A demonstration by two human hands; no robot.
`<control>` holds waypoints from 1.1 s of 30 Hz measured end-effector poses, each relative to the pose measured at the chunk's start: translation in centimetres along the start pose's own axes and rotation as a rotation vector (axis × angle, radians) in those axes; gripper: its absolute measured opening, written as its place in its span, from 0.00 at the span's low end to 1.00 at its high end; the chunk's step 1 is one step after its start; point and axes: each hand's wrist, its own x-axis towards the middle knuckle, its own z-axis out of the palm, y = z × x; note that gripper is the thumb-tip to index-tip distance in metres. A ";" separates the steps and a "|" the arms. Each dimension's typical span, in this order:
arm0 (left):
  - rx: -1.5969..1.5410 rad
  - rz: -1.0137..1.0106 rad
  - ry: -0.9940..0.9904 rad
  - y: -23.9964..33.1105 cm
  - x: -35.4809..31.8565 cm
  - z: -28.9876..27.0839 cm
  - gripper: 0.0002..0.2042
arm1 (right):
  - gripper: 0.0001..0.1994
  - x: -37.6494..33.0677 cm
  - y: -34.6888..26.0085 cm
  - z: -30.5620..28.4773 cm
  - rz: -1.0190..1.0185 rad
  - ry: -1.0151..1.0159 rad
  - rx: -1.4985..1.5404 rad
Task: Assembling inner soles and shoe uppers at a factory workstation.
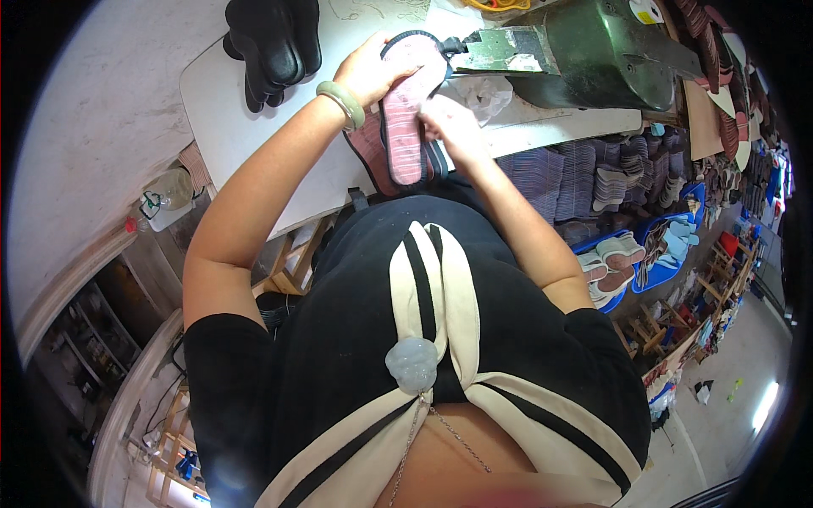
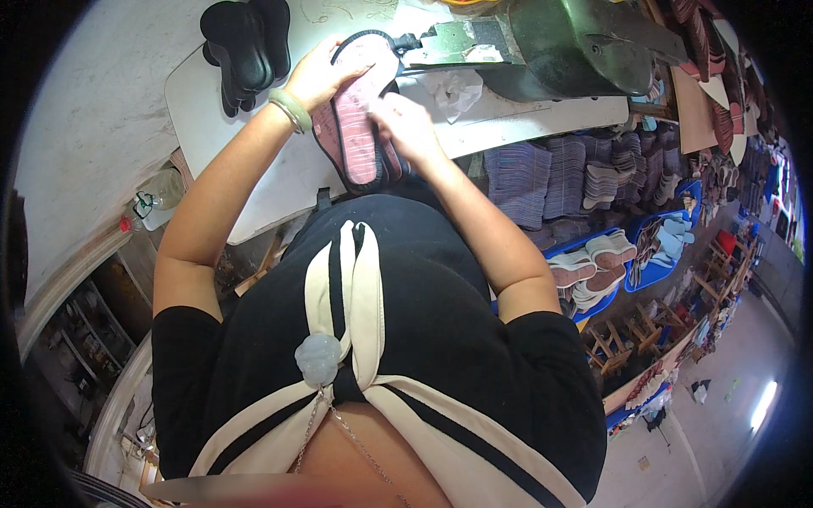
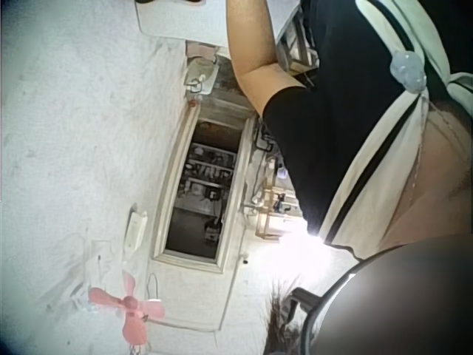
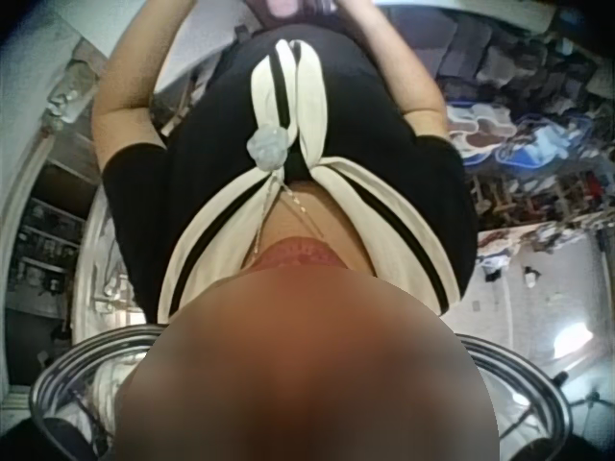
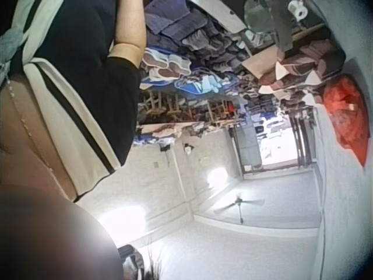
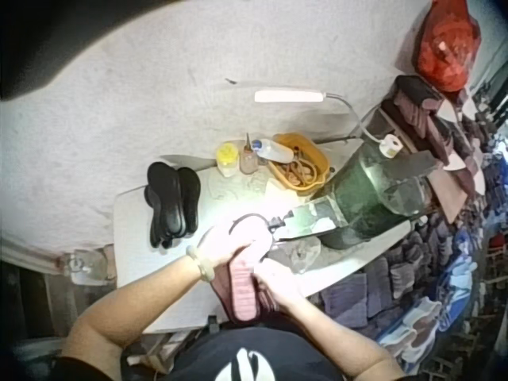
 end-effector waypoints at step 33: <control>-0.233 0.156 -0.119 -2.3 3.8 -2.7 0.18 | 0.19 -2.1 -4.9 0.8 0.109 -0.107 0.195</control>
